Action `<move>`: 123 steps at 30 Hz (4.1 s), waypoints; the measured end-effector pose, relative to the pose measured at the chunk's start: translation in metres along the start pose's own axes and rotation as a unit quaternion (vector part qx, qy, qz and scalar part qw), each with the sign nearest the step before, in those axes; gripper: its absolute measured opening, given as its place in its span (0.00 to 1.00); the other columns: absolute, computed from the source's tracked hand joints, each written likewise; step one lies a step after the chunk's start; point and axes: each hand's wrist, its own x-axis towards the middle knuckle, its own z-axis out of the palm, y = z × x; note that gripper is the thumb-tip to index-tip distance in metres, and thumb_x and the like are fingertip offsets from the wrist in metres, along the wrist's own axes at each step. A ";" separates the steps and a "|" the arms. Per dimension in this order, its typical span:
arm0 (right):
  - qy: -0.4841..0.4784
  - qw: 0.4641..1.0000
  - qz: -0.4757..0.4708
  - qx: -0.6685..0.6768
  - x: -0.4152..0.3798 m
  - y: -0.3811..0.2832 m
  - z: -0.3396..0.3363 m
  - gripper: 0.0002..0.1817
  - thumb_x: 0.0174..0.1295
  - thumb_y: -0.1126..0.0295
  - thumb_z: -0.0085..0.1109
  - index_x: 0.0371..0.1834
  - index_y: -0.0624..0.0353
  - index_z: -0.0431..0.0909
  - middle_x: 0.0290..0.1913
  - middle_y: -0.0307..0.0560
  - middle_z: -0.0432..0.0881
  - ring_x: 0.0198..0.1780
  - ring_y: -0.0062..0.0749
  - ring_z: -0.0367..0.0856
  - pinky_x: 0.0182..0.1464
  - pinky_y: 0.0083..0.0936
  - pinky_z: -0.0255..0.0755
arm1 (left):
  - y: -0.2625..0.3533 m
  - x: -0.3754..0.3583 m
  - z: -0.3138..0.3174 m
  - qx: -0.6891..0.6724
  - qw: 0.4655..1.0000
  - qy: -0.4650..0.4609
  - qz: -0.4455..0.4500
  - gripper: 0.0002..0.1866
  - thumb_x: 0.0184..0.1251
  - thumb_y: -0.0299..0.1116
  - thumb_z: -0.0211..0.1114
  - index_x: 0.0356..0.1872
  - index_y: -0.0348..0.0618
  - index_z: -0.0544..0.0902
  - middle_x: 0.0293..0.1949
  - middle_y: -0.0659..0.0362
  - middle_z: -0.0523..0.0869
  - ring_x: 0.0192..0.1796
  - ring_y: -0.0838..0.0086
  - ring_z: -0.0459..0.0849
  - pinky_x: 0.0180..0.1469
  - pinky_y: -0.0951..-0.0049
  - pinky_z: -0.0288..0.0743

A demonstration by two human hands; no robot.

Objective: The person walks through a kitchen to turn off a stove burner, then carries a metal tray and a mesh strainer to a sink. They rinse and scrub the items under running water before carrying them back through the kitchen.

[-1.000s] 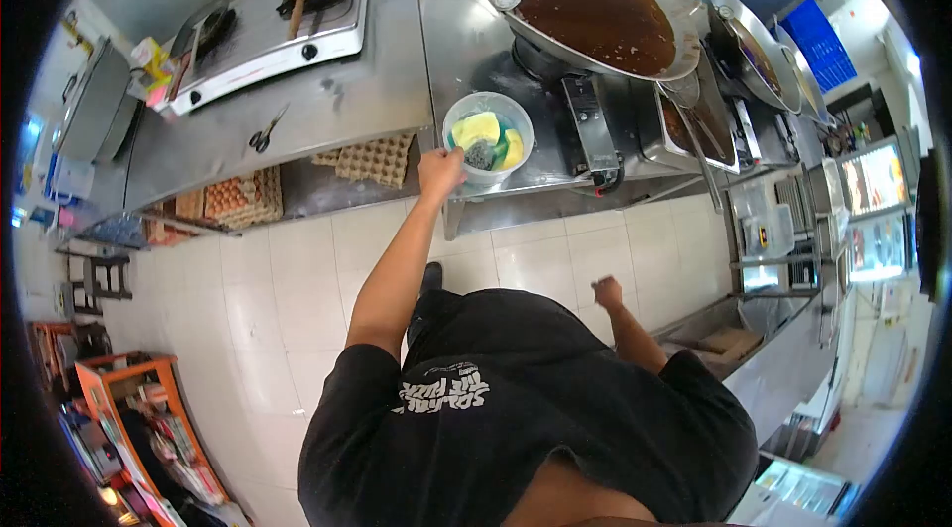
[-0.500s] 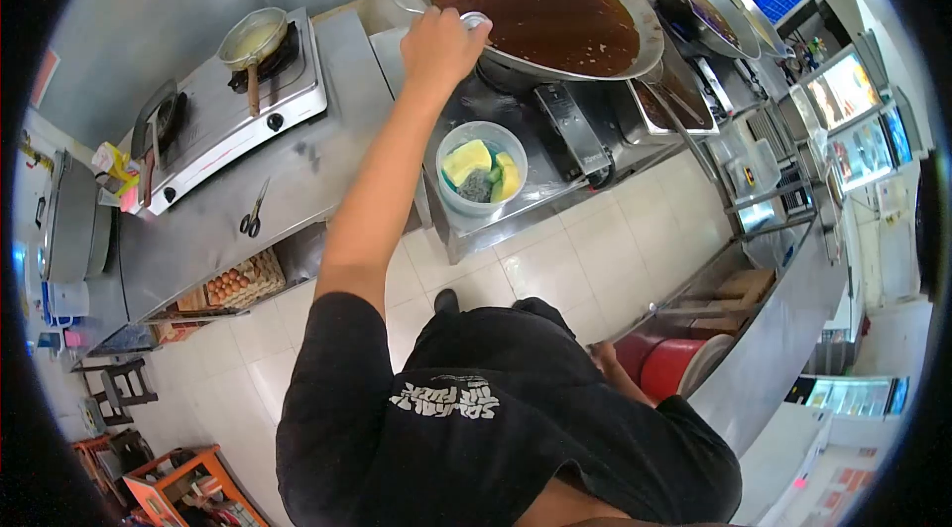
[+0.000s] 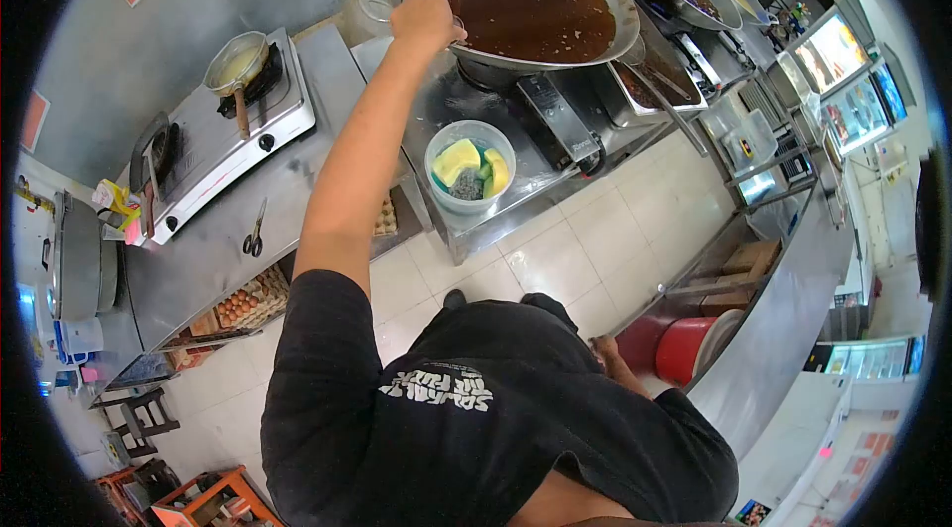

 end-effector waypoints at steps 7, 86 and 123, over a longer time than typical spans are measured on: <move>-0.040 0.999 -0.009 0.031 0.031 0.013 0.004 0.13 0.59 0.61 0.56 0.34 0.62 0.79 0.21 0.49 0.80 0.19 0.34 0.81 0.22 0.29 0.76 | -0.031 0.012 0.016 -0.059 0.994 0.085 0.041 0.17 0.49 0.46 0.69 0.36 0.46 0.85 0.34 0.53 0.86 0.43 0.60 0.84 0.46 0.58 0.76; 0.302 0.648 -0.630 -0.303 0.625 -0.352 -0.798 0.24 0.65 0.51 0.45 0.22 0.60 0.76 0.20 0.57 0.80 0.25 0.51 0.81 0.27 0.42 0.75 | 0.709 -0.436 0.520 -0.137 0.559 0.271 -0.772 0.20 0.59 0.37 0.67 0.42 0.27 0.77 0.38 0.43 0.80 0.35 0.58 0.76 0.36 0.62 0.76; 0.322 0.637 -0.562 -0.418 0.601 -0.355 -0.791 0.21 0.66 0.54 0.45 0.28 0.59 0.80 0.31 0.53 0.83 0.36 0.48 0.83 0.36 0.42 0.75 | 0.817 -0.429 0.586 -0.258 0.170 0.508 -0.804 0.13 0.60 0.31 0.55 0.36 0.27 0.79 0.37 0.49 0.81 0.33 0.61 0.83 0.31 0.64 0.82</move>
